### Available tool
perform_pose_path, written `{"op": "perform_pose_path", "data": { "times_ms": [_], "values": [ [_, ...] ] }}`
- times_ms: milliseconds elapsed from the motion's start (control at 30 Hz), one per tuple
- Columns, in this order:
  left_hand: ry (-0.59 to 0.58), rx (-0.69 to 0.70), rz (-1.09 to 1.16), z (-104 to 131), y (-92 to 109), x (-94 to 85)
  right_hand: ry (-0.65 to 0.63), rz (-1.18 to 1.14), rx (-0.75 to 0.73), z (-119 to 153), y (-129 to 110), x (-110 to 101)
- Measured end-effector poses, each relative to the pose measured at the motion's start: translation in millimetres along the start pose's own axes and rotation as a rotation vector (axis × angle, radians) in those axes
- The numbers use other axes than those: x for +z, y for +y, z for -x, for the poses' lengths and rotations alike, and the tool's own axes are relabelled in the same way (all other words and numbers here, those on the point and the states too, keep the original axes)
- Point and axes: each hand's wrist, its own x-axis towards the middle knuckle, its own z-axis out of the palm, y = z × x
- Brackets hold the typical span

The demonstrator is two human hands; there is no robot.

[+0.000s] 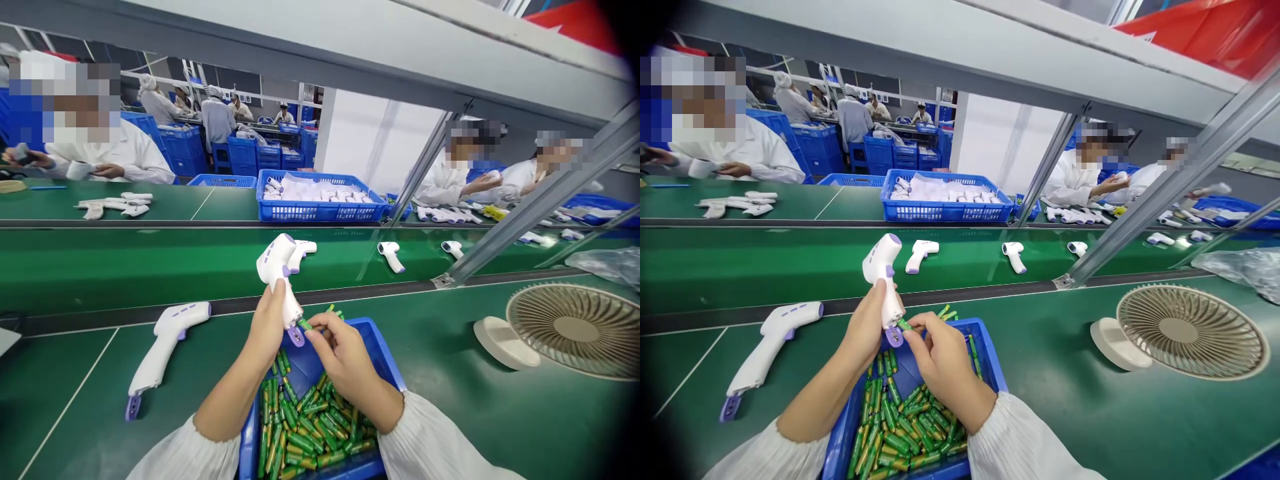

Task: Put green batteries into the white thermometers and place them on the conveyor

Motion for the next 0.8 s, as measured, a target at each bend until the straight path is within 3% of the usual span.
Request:
{"op": "perform_pose_path", "data": {
  "times_ms": [100,200,300,400,467,567,633,800],
  "values": [
    [0.023,0.034,-0.114,0.1,-3.6,-1.3,0.008,-0.116,0.037,0.1,-1.7,5.0],
    [-0.064,0.008,-0.103,4.1,-7.4,0.5,0.071,-0.255,0.087,0.2,-3.6,5.7],
    [-0.204,-0.138,0.012,6.8,-7.7,2.9,0.149,-0.320,0.072,-1.0,-5.1,-1.2],
    [-0.213,-0.297,0.242,1.0,-0.7,-0.5,0.198,-0.241,0.082,-0.7,-5.6,-10.0],
    [-0.173,-0.342,0.433,-6.3,5.5,-6.3,0.044,-0.084,0.110,1.7,-6.6,-10.5],
    [-0.176,-0.398,0.621,-14.7,11.3,-14.5,-0.366,0.273,0.053,6.8,-10.4,0.7],
    [-0.197,-0.411,0.663,-16.3,12.2,-16.8,-0.548,0.491,-0.016,8.8,-13.7,11.7],
    [-0.170,-0.403,0.690,-14.7,10.5,-15.3,-0.694,0.622,0.030,7.5,-16.5,23.4]
  ]
}}
